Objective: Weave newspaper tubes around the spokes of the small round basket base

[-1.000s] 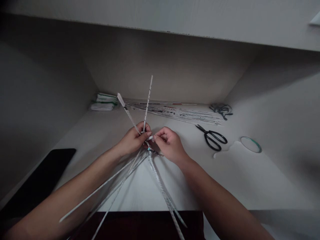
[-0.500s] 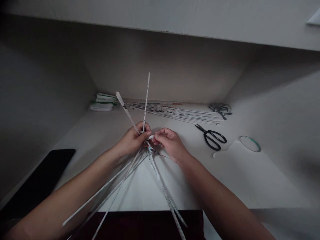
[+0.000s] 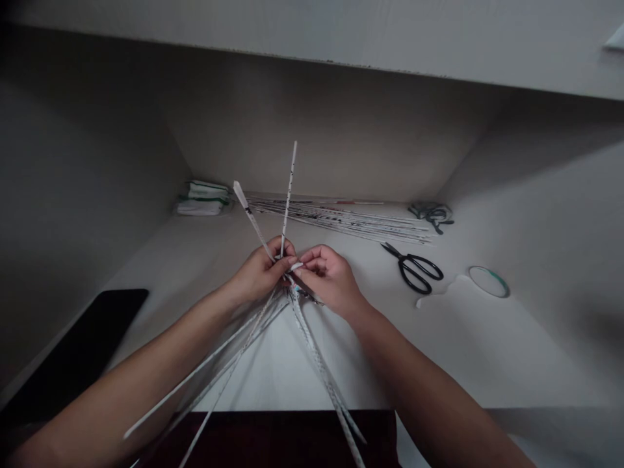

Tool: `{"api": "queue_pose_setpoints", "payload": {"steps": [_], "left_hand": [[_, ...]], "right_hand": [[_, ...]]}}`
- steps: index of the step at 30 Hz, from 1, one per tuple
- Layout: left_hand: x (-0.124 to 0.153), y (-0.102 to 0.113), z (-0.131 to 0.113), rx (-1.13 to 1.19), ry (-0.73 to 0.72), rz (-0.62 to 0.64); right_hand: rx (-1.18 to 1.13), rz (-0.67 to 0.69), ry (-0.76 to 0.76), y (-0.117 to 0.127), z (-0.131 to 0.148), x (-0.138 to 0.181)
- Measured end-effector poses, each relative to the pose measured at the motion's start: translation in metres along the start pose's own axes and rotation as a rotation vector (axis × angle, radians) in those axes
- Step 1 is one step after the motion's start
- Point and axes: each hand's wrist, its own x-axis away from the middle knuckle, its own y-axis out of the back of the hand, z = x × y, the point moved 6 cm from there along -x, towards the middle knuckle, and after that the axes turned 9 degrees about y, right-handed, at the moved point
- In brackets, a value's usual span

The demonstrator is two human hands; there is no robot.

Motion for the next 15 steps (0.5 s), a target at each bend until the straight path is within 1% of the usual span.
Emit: {"api": "queue_pose_setpoints", "payload": {"steps": [5, 8, 10, 15], "left_hand": [[-0.001, -0.001, 0.003, 0.004, 0.018, 0.003], [-0.001, -0.001, 0.003, -0.002, 0.016, 0.007], [-0.001, -0.002, 0.003, -0.01, 0.011, 0.009], [0.001, -0.003, 0.0, -0.055, -0.031, 0.01]], "right_hand": [[0.239, -0.032, 0.134, 0.003, 0.01, 0.002], [0.263, -0.046, 0.156, 0.003, 0.011, 0.002], [0.206, -0.046, 0.107, 0.002, 0.007, 0.001], [-0.052, -0.037, -0.085, -0.003, -0.005, -0.002]]}}
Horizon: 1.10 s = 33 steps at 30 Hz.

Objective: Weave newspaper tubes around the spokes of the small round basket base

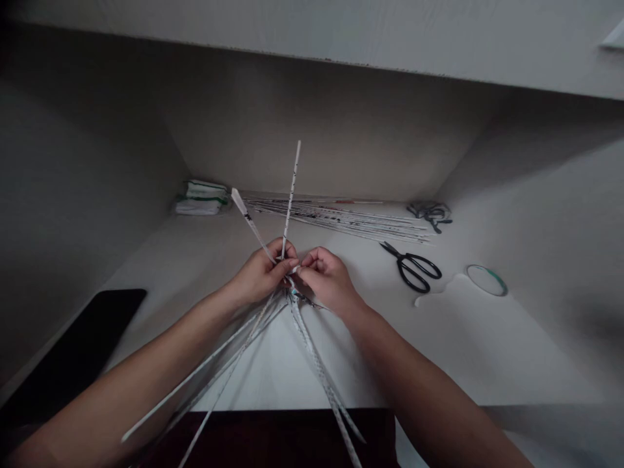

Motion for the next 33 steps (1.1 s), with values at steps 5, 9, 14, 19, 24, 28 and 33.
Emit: {"api": "queue_pose_setpoints", "payload": {"steps": [5, 9, 14, 19, 24, 28, 33], "left_hand": [[0.0, -0.002, 0.001, 0.012, 0.009, 0.02], [0.0, -0.001, 0.003, 0.027, 0.023, 0.023], [0.0, -0.001, 0.002, 0.036, 0.026, 0.021], [0.0, -0.002, 0.001, 0.057, 0.049, 0.035], [0.001, -0.002, 0.0, 0.026, 0.039, 0.037], [0.002, -0.002, -0.001, 0.002, 0.023, 0.03], [0.003, -0.005, 0.0, 0.007, 0.009, 0.046]], "right_hand": [[-0.228, 0.012, -0.171, -0.005, -0.008, 0.0], [-0.319, 0.028, -0.242, -0.006, -0.012, 0.001], [-0.265, 0.062, -0.21, -0.003, -0.008, 0.001], [-0.212, 0.078, -0.181, -0.002, -0.007, 0.0], [-0.194, 0.092, -0.182, -0.003, -0.009, -0.001], [-0.203, 0.088, -0.178, -0.004, -0.006, -0.003], [-0.231, 0.091, -0.203, -0.002, -0.005, -0.003]]}}
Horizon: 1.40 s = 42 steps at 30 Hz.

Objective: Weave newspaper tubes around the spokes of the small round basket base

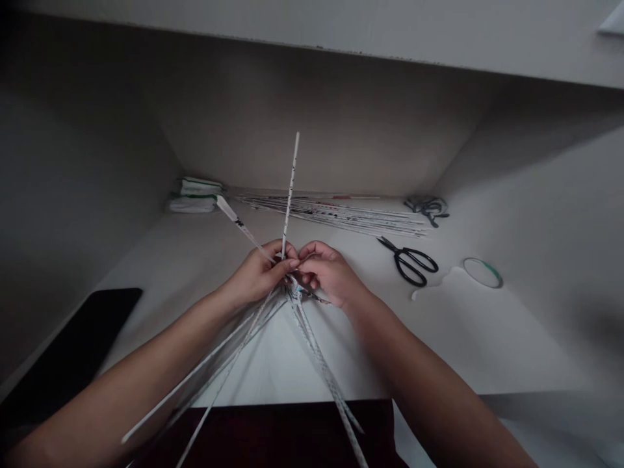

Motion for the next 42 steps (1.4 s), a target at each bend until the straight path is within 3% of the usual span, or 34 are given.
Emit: {"api": "queue_pose_setpoints", "payload": {"steps": [9, 15, 22, 28, 42], "left_hand": [[-0.002, 0.001, 0.001, 0.085, 0.035, 0.069], [-0.002, 0.003, 0.001, 0.218, 0.064, 0.047], [-0.002, 0.004, -0.002, 0.169, 0.051, 0.059], [-0.005, 0.006, 0.004, 0.152, 0.086, 0.077], [-0.005, 0.005, 0.012, 0.149, 0.232, 0.052]], "right_hand": [[-0.021, 0.015, -0.049, 0.004, -0.004, 0.0], [-0.024, 0.013, -0.046, 0.004, -0.002, 0.002], [-0.022, -0.004, -0.028, 0.005, -0.003, 0.001], [-0.001, 0.042, 0.035, 0.006, 0.0, 0.001], [0.299, 0.184, 0.245, 0.005, 0.015, 0.004]]}}
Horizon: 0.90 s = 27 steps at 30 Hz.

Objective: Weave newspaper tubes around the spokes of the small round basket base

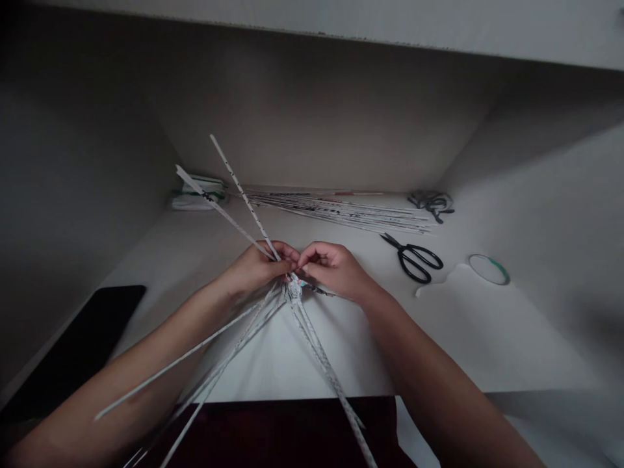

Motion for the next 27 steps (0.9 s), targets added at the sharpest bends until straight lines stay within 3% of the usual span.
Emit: {"api": "queue_pose_setpoints", "payload": {"steps": [12, 21, 27], "left_hand": [[0.001, 0.0, -0.002, 0.036, -0.002, -0.003], [0.002, 0.0, -0.005, 0.017, -0.011, -0.024], [0.001, 0.0, -0.004, 0.021, -0.014, -0.03]], "right_hand": [[0.556, 0.097, 0.305, 0.001, 0.03, 0.003], [0.584, 0.078, 0.405, 0.003, 0.028, 0.003], [0.583, 0.093, 0.367, 0.004, 0.024, 0.004]]}}
